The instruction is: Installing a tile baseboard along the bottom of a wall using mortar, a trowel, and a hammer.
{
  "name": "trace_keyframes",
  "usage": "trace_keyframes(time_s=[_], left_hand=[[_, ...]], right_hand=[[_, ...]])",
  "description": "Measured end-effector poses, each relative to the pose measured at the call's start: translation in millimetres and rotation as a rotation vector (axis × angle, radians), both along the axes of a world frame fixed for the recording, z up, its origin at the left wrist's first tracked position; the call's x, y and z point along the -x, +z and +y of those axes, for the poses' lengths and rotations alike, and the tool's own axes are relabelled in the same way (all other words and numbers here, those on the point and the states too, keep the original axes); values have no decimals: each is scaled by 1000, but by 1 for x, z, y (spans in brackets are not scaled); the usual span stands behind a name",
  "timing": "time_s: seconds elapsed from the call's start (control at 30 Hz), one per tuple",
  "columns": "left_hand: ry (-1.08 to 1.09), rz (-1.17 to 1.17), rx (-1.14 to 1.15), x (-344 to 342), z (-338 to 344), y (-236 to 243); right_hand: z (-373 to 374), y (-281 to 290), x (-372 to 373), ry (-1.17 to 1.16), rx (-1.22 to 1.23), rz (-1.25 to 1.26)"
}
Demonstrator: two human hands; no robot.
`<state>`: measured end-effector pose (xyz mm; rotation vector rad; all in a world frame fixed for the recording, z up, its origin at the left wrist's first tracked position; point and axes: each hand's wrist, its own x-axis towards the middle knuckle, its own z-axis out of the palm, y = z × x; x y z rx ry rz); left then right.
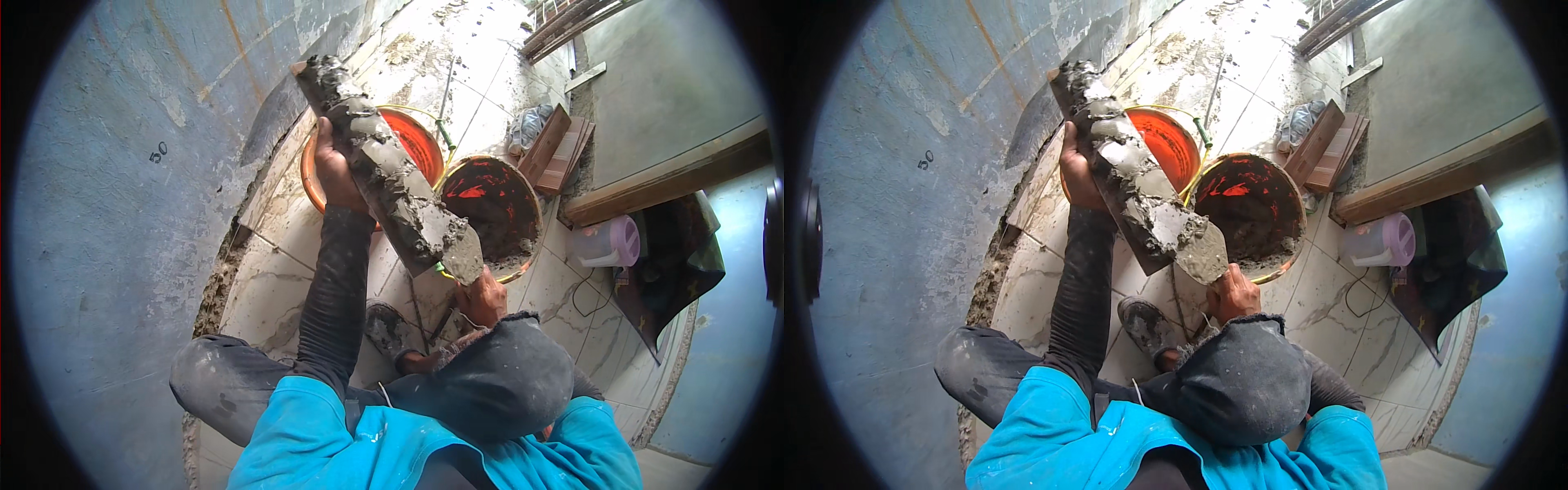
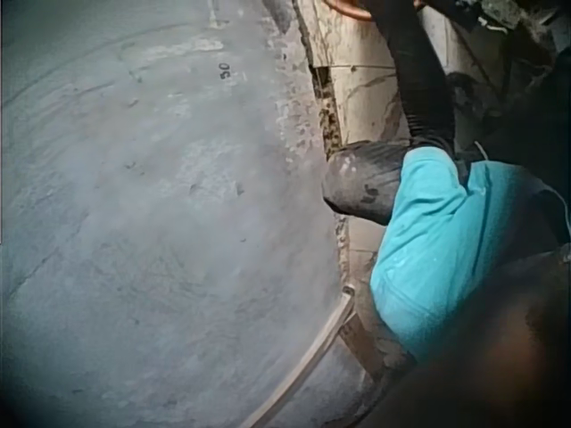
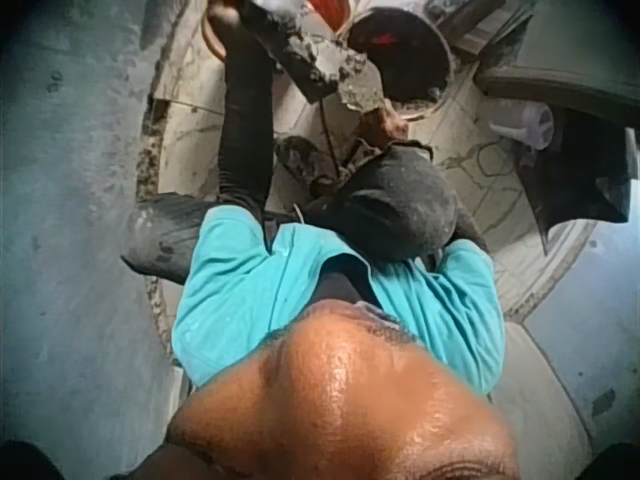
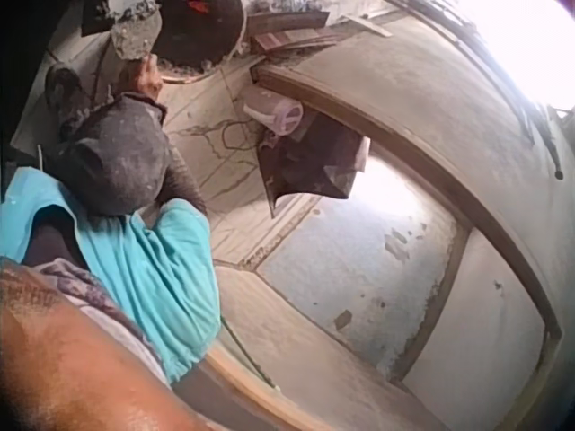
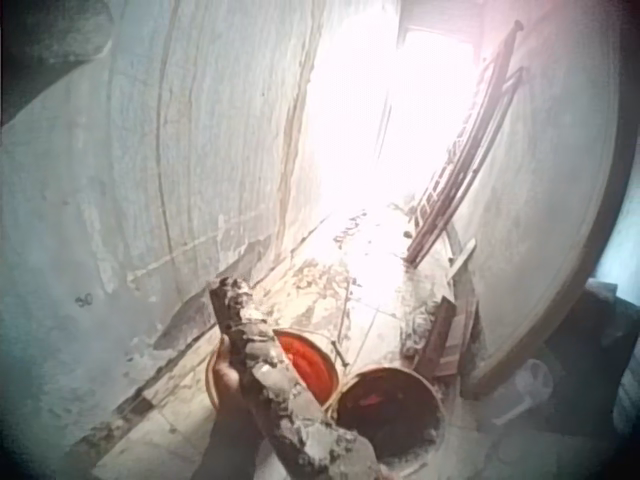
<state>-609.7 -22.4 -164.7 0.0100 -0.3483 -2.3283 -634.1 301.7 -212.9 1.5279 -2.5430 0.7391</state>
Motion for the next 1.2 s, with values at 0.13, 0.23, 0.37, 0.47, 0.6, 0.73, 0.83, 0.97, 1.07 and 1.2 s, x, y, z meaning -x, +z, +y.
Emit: trace_keyframes(time_s=[0.13, 0.23, 0.37, 0.47, 0.6, 0.73, 0.83, 0.97, 1.07, 1.2], left_hand=[[49, -8, -53, 1, -2, -3], [52, -41, -66, 4, 6, 2], [50, -43, -73, 10, 5, -7], [22, -56, -87, 14, 15, 1], [-41, 19, -69, 13, 18, 2], [-47, -6, -75, 11, 19, 9], [-48, -27, -61, 12, 20, 9], [-52, -11, -81, 20, 27, 11], [-36, -76, -151, 26, 36, 15], [-32, -122, -192, 46, 46, 27]], right_hand=[[3, 13, -1, -51, -109, -22], [16, 11, -1, -38, -153, 30], [24, 5, -7, -111, -104, 69], [39, -4, -2, -116, -67, 44], [66, -14, 7, -173, 42, -177], [101, -27, 2, -222, 151, -394], [108, -37, 4, -255, 237, -556], [93, -37, 5, -264, 278, -630], [3, 28, -8, -113, 277, -94], [2, 13, -10, -225, 84, -90]])
